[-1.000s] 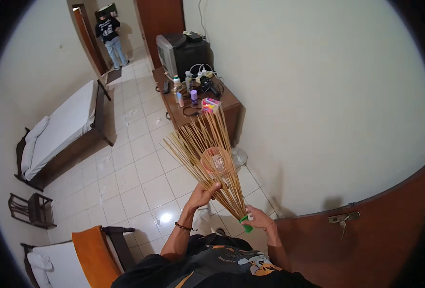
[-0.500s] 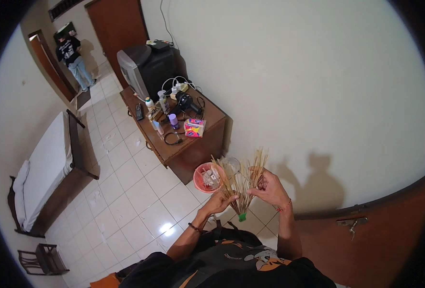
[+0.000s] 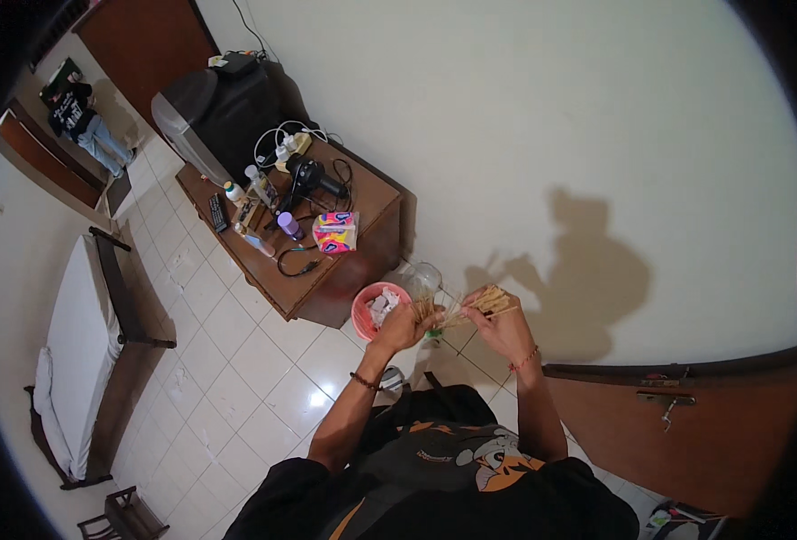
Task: The recorder uses a handheld broom to dust off curtains, then ties one back and wipes a drawer.
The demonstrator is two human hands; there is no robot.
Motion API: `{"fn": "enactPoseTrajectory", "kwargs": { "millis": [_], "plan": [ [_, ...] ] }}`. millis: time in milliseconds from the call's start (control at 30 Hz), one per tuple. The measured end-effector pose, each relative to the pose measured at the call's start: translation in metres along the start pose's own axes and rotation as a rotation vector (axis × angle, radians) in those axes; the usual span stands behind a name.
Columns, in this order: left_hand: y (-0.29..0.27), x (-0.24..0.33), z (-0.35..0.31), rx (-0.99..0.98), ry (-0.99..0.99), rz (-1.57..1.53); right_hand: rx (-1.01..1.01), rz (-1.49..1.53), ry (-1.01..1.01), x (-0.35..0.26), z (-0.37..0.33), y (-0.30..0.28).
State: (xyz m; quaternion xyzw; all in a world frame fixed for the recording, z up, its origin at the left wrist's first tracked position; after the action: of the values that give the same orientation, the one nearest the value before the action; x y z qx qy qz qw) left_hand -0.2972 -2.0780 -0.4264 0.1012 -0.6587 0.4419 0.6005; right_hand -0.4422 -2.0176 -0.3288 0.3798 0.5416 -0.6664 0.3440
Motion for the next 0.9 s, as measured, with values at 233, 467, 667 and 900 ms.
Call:
{"fn": "enactPoseTrajectory", "kwargs": {
  "millis": [233, 467, 667, 900],
  "plan": [
    [-0.026, -0.029, 0.075, 0.127, -0.128, 0.016, 0.070, -0.079, -0.009, 0.058, 0.060, 0.000],
    [-0.008, -0.107, 0.136, 0.107, -0.289, -0.041, 0.088, -0.077, -0.065, 0.139, 0.108, 0.020],
    [0.017, -0.171, 0.168, 0.120, -0.393, -0.079, 0.051, 0.098, 0.089, 0.229, 0.130, 0.053],
    [0.031, -0.233, 0.177, 0.117, -0.552, 0.018, -0.013, 0.021, 0.325, 0.300, 0.145, 0.099]
  ]
}}
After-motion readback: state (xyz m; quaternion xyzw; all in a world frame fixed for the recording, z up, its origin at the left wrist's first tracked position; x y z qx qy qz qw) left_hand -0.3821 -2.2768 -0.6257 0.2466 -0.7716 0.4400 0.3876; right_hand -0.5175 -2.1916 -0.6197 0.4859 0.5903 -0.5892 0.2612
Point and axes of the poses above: each hand's wrist, its own z-axis towards the middle knuckle, its own y-axis out of the palm, x = y × z, the point moved 7 cm from there along z, towards the middle knuckle, and after that the axes turned 4 degrees about -y, right-handed, at the moved point
